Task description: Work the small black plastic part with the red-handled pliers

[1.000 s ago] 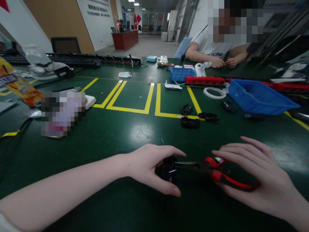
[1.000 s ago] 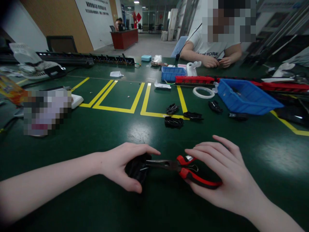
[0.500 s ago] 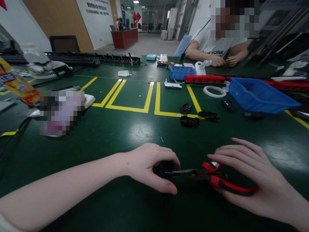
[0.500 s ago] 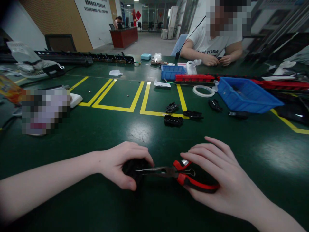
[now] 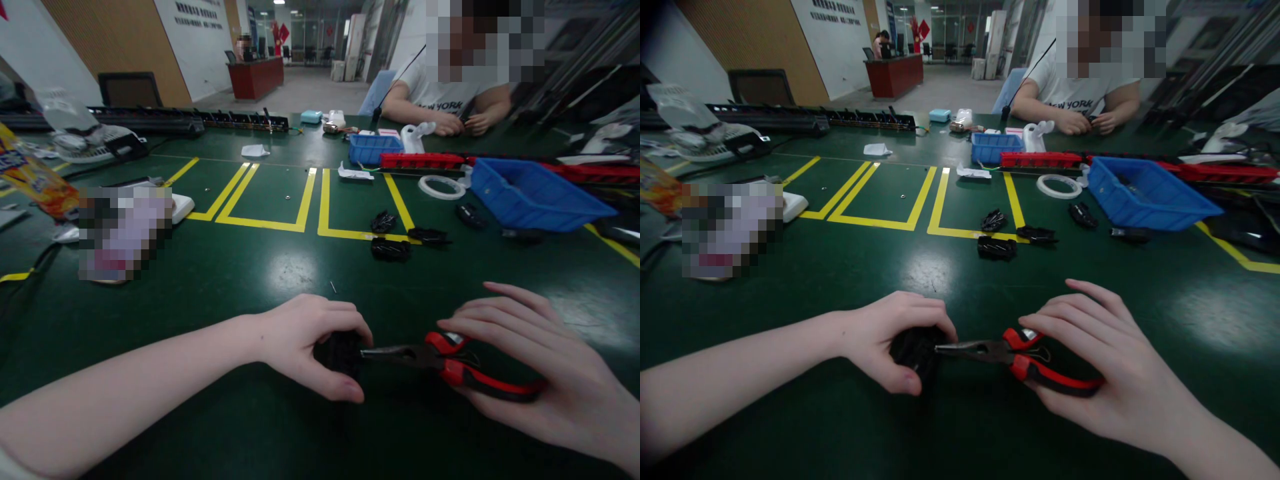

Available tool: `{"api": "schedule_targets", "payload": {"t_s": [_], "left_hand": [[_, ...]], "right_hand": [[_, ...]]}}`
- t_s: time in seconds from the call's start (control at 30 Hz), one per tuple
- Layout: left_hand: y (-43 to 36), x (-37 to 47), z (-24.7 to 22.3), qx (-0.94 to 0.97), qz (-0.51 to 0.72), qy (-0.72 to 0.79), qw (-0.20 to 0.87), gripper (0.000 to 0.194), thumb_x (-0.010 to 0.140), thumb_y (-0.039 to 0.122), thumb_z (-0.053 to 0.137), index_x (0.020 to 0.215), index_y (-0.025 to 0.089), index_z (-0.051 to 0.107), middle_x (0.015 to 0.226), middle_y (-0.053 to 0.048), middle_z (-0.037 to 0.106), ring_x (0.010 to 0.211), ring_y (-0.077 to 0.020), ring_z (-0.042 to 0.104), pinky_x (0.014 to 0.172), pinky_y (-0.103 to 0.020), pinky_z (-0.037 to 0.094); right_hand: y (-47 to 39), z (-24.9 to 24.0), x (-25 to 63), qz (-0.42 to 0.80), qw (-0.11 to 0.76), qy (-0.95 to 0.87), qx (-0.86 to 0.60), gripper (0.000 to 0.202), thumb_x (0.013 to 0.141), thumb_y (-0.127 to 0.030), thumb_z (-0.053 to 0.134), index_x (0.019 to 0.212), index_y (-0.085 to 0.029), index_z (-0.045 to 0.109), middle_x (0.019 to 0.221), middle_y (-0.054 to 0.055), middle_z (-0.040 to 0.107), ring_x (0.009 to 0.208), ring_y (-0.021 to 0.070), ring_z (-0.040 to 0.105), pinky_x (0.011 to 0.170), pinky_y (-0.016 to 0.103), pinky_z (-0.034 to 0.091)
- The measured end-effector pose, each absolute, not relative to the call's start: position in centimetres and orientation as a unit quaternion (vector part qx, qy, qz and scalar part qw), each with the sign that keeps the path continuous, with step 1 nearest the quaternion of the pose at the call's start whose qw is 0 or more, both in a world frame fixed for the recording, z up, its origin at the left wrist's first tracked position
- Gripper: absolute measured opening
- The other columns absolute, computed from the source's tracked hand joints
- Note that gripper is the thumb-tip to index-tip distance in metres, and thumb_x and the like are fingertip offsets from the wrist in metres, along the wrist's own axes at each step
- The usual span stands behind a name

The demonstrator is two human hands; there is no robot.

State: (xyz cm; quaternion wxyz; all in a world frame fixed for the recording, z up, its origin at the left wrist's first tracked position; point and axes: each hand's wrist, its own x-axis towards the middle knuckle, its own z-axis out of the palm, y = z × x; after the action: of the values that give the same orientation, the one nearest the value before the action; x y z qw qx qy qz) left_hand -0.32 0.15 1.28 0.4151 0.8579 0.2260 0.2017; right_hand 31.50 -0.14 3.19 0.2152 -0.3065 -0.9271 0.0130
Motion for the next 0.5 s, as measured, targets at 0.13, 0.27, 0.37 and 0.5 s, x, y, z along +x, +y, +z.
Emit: {"api": "schedule_targets", "payload": {"t_s": [0.13,0.27,0.37,0.5], "left_hand": [[0.14,-0.32,1.47,0.857,0.198,0.234,0.415,0.054,0.080,0.062,0.067,0.111,0.018,0.065,0.095,-0.005,0.063,0.080,-0.0202,0.060,0.068,-0.028,0.044],[0.09,-0.32,1.49,0.857,0.201,0.229,0.415,0.055,0.080,0.061,0.068,0.113,0.018,0.064,0.097,-0.005,0.063,0.080,-0.0202,0.060,0.068,-0.029,0.045],[0.06,-0.35,1.44,0.858,0.203,0.228,0.414,0.055,0.080,0.061,0.068,0.114,0.017,0.064,0.097,-0.006,0.063,0.082,-0.0205,0.060,0.069,-0.029,0.046],[0.06,-0.32,1.34,0.862,0.211,0.230,0.400,0.056,0.080,0.063,0.067,0.116,0.020,0.063,0.102,-0.006,0.065,0.085,-0.0218,0.062,0.076,-0.032,0.047]], "right_hand": [[-0.22,3.32,31.68,0.009,0.211,-0.927,-0.311,0.046,0.080,-0.041,0.065,0.124,-0.036,0.055,0.104,0.000,0.071,0.093,0.0315,0.068,0.107,0.059,0.040],[-0.31,3.32,31.70,0.009,0.211,-0.924,-0.318,0.047,0.078,-0.041,0.066,0.123,-0.038,0.055,0.104,0.000,0.071,0.093,0.0329,0.069,0.107,0.060,0.040],[-0.29,3.38,31.68,0.007,0.210,-0.925,-0.316,0.046,0.078,-0.039,0.066,0.122,-0.035,0.056,0.104,0.001,0.071,0.092,0.0317,0.069,0.107,0.060,0.039],[-0.05,3.43,31.69,-0.006,0.213,-0.924,-0.318,0.045,0.079,-0.040,0.065,0.122,-0.033,0.057,0.104,0.002,0.071,0.091,0.0310,0.069,0.106,0.059,0.040]]}}
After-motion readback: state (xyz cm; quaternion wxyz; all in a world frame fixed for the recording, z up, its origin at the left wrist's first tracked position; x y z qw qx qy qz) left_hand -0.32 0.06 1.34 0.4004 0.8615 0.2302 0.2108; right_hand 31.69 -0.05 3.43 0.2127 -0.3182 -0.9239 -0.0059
